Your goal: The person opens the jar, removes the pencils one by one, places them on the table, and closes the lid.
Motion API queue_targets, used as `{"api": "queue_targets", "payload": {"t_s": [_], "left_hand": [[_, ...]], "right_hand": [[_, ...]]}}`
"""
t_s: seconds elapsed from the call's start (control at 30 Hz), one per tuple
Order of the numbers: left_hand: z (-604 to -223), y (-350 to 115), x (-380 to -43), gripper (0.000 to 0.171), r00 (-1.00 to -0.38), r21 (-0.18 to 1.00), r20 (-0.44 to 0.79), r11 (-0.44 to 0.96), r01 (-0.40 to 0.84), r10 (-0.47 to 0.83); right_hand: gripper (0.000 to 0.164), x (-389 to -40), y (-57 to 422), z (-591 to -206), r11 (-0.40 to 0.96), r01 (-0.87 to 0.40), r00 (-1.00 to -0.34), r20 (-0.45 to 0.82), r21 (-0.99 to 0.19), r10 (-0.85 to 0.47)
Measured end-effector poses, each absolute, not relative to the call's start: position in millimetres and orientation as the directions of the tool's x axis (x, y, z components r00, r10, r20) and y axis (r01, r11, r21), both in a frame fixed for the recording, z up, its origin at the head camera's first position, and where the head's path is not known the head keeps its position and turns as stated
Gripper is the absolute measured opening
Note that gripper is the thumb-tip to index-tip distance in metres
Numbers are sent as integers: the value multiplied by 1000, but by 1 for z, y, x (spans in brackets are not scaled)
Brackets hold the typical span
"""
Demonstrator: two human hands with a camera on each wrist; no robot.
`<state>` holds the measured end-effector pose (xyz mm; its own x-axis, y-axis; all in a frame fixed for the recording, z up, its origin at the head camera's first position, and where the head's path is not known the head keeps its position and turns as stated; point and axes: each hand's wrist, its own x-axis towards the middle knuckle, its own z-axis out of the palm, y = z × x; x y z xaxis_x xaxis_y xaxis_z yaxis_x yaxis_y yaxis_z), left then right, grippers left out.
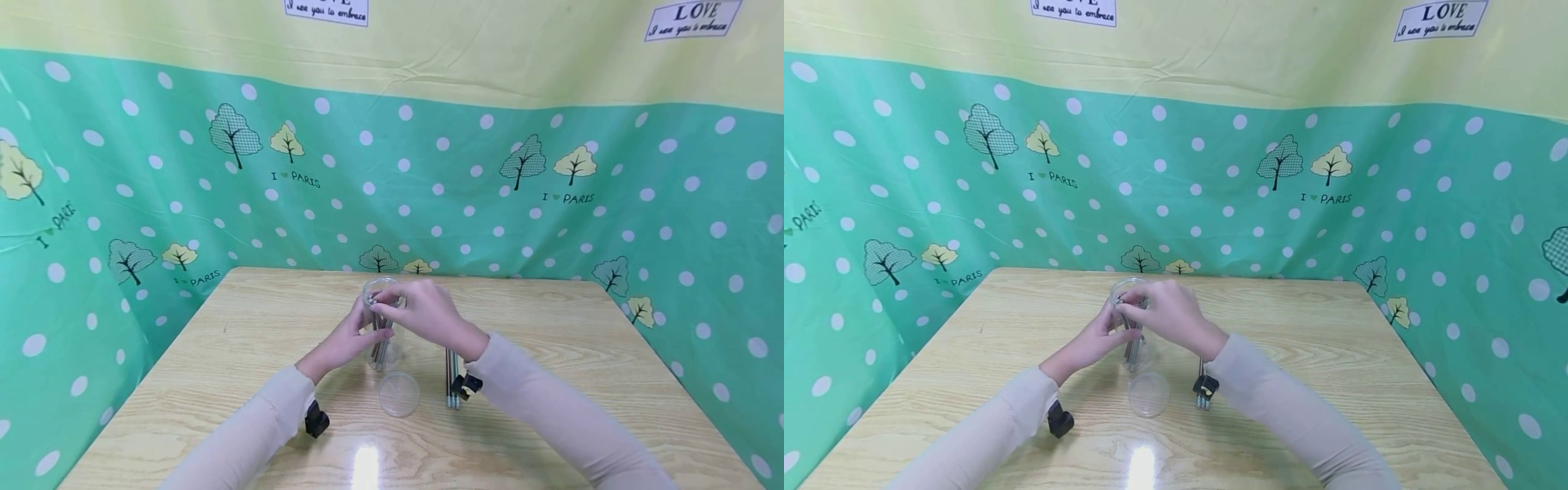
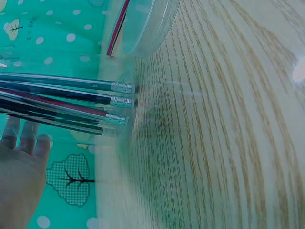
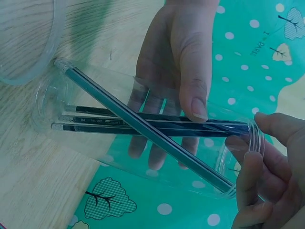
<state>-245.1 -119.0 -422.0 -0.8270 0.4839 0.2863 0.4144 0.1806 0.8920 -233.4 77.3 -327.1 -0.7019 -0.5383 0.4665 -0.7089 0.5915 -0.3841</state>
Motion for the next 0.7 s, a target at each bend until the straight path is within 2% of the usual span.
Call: {"api": "queue_targets", "payload": {"t_s": [0.2,0.7], "left_hand": [[-422,-119,-246,74,-804,877,327,157,454,497],[-423,-119,-248,72,-791,872,341,143,468,507]], "right_hand": [[14,-234,77,-328,592,-703,-707,477,-393,-523],[7,-234,76,-330,582,-693,-718,480,-426,-504]]}}
